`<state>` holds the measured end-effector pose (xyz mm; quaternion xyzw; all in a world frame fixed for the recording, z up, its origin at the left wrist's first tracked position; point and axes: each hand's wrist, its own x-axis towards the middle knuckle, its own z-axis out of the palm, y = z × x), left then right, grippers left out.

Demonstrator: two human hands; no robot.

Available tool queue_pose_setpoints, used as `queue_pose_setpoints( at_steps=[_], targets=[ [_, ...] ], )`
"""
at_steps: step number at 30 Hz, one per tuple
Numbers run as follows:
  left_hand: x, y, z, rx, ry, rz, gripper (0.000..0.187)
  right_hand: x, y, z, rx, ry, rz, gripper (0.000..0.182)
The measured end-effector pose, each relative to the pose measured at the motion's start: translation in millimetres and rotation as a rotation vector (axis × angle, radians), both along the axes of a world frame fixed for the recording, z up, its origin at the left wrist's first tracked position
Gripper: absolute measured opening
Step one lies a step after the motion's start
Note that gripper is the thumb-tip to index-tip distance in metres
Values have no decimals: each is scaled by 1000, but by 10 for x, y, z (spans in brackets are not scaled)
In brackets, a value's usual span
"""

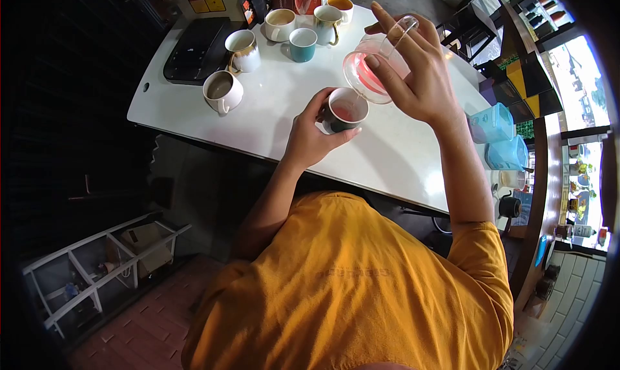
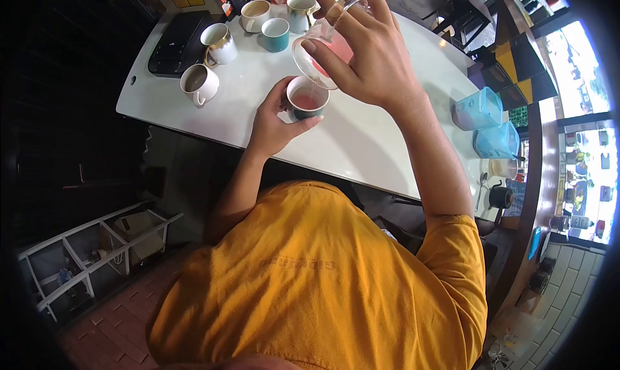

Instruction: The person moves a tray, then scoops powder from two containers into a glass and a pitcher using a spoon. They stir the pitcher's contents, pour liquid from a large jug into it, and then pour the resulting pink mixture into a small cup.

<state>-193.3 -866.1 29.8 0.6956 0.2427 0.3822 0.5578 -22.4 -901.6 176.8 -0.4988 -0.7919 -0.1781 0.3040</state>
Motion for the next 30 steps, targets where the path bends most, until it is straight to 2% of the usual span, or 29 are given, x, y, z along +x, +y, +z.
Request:
queue_pose_setpoints(
  at_steps=[18, 24, 30],
  targets=[
    [-81, 43, -37, 5, 29, 16, 71, -79, 49, 9, -3, -4, 9, 53],
    [-72, 46, -102, 33, -42, 73, 69, -104, 71, -2, -7, -4, 9, 51],
    [-99, 53, -71, -19, 13, 14, 73, -113, 80, -17, -17, 11, -5, 50]
  ],
)
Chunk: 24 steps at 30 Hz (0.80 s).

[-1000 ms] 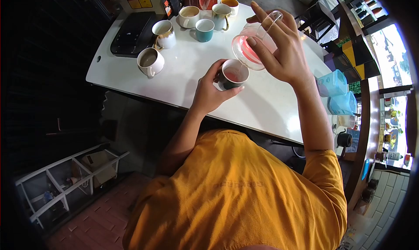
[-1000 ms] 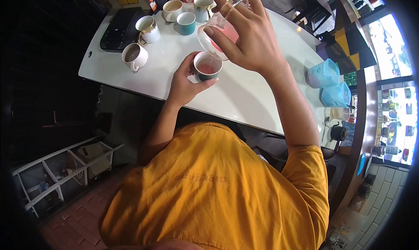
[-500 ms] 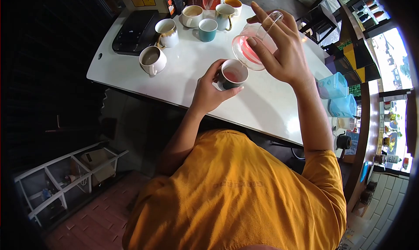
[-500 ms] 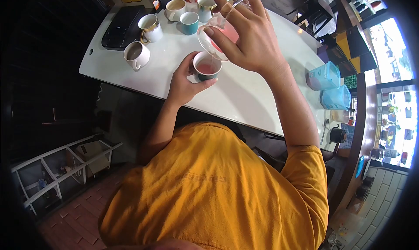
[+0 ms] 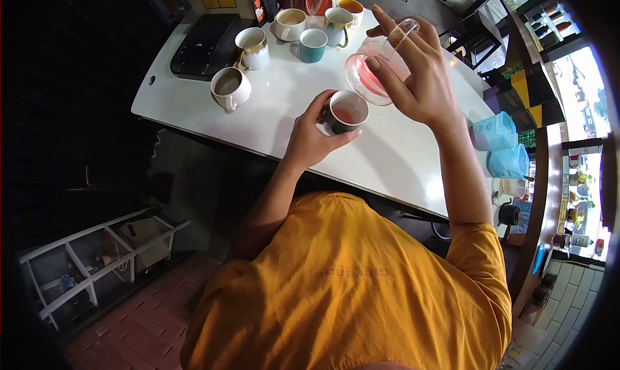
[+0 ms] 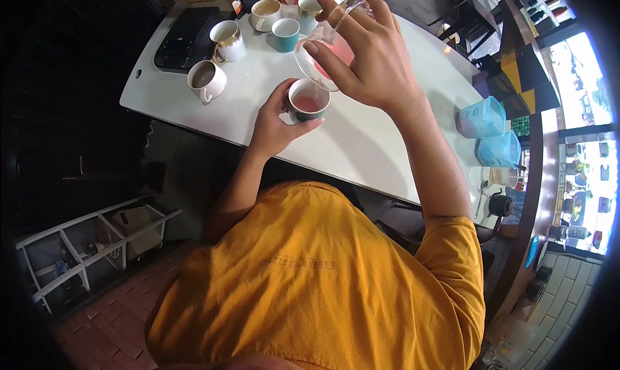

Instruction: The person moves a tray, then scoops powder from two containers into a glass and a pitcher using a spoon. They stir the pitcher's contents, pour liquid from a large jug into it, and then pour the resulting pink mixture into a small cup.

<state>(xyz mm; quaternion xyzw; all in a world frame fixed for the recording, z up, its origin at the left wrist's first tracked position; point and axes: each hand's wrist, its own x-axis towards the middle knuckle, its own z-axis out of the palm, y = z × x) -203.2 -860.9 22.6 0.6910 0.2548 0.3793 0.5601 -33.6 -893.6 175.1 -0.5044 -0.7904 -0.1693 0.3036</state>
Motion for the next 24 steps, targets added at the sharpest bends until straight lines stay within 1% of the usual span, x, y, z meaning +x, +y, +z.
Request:
queue_pose_setpoints(
  at_steps=[10, 11, 18, 20, 24],
  targets=[
    [29, 17, -65, 29, -29, 29, 72, -6, 30, 10, -15, -15, 14, 50],
    [37, 18, -84, 56, -49, 55, 71, -6, 33, 8, -9, -13, 20, 49],
    [36, 33, -74, 28, -45, 50, 71, 21, 48, -13, -6, -28, 29, 44],
    [51, 37, -93, 25, -75, 60, 72, 18, 50, -9, 1, -19, 27, 44],
    [55, 47, -93, 38, -51, 64, 72, -10, 47, -3, -9, 16, 7, 45]
  ],
)
